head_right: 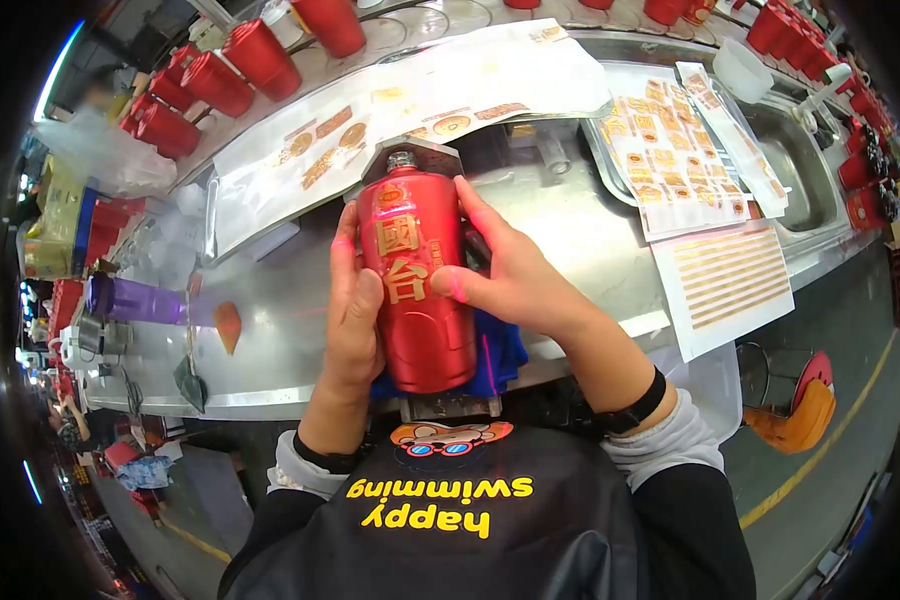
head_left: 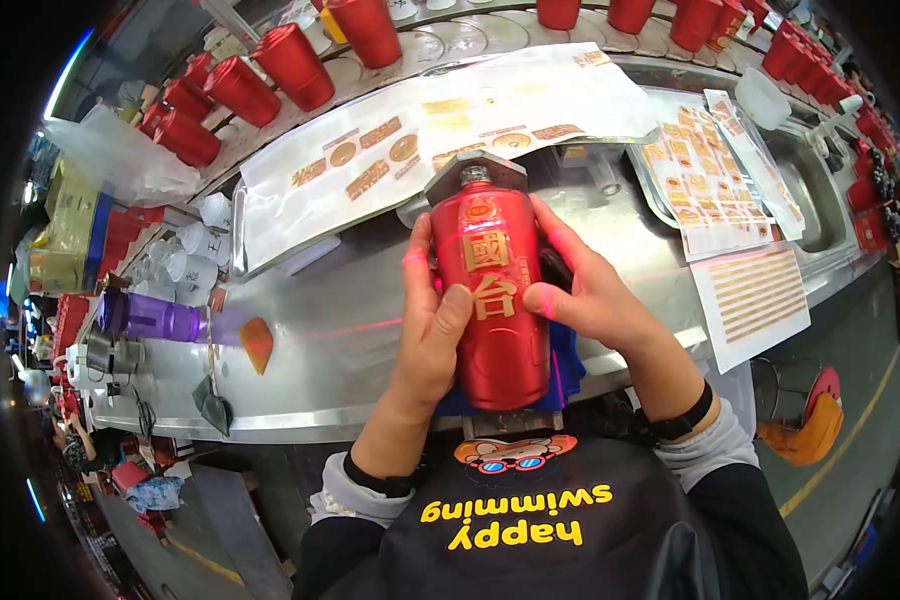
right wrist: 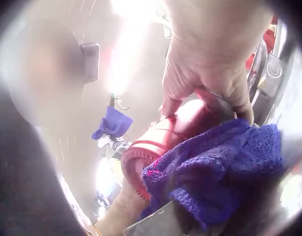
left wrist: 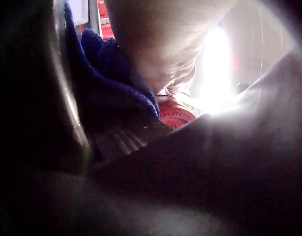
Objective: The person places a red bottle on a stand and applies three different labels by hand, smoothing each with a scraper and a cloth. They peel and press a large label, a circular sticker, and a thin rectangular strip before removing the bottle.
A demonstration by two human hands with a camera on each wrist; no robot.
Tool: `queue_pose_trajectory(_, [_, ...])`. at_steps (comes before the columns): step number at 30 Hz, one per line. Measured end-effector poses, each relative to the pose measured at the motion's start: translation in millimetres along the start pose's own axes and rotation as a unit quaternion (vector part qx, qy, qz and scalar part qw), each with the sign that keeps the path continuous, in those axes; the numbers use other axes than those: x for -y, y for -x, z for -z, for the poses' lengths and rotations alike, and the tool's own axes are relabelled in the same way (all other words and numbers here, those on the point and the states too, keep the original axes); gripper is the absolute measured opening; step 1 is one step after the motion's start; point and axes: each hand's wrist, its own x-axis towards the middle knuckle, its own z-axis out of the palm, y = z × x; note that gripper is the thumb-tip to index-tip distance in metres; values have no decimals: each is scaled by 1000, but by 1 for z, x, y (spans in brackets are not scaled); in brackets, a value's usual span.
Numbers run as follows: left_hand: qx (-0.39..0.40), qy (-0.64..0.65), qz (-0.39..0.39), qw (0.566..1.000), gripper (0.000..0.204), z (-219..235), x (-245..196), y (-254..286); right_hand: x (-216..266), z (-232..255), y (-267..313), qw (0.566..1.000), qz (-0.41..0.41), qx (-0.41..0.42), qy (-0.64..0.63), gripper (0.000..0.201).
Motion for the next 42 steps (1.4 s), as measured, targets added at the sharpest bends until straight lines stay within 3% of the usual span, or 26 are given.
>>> queue_pose_trajectory(11, [-4,-9,-19,1000,84,-1,0,-2,0,-2,0,998,-15,-8,-53,89])
queue_pose_trajectory(18, [-33,-69,17,997,86,3,-6,-13,-3,0,-2,1000,-8,-11,-15,87])
queue_pose_trajectory(27, [-45,-25,49,998,83,1,-14,-21,5,-3,-2,999,-24,-14,-33,86])
queue_pose_trajectory(33, [-50,-147,36,987,85,6,-8,-33,3,-3,-2,998,-27,-13,-50,87])
queue_pose_trajectory(36, [-63,-75,61,993,86,-3,-16,-31,2,-2,-2,999,-25,-13,-44,88])
queue_pose_trajectory(42, [-83,-159,49,983,81,5,-10,-38,2,-2,-2,999,-29,-12,-45,88])
